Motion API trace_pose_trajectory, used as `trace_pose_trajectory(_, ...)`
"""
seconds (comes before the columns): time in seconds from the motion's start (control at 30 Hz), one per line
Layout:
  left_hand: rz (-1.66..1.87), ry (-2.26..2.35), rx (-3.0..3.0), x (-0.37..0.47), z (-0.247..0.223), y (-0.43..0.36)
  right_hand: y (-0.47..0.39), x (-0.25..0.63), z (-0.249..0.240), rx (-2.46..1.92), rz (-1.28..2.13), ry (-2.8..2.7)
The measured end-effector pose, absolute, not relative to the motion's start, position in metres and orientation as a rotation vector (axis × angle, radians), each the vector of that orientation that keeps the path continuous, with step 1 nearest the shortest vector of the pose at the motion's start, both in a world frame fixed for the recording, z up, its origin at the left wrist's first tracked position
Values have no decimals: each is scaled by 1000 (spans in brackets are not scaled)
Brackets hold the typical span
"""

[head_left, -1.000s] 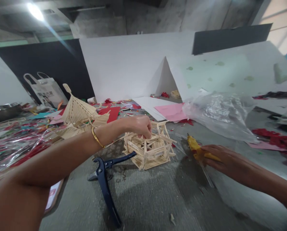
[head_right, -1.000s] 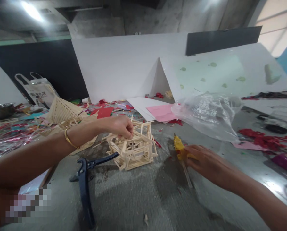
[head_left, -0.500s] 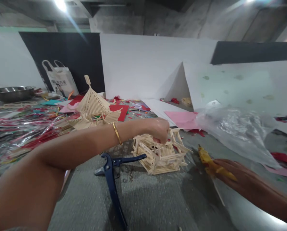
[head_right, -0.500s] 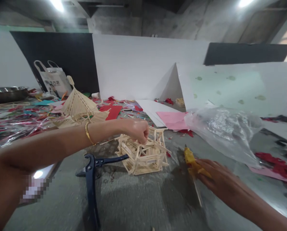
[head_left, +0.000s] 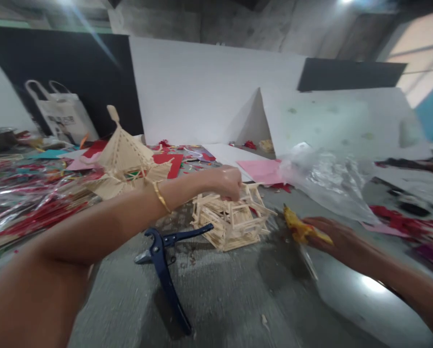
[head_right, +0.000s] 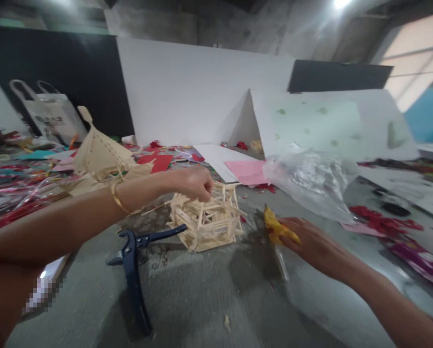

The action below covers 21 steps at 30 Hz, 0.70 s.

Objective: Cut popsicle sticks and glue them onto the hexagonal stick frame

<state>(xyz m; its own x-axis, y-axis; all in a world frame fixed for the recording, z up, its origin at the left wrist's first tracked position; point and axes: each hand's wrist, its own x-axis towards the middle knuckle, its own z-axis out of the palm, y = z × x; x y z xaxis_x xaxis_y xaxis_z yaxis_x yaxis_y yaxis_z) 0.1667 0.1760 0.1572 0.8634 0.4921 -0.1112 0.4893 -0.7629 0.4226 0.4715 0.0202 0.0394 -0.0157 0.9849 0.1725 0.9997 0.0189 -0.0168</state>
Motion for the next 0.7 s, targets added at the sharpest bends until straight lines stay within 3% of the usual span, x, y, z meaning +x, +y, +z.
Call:
trace_pose_trajectory(0.2,705,857,2350,139,180,151,3,442,70,-2074,-211,-2099)
trace_pose_trajectory(0.4,980,863,1961,93,169,90,-34,317,71,-1511,-20,-2482)
trace_pose_trajectory(0.57,1240,860,1657,58,139,61,-7,216,54,-1337,-314,-2759)
trace_pose_trajectory(0.7,1422,877,1527,29,118,50,40,169,55,-1466,-512,-2790)
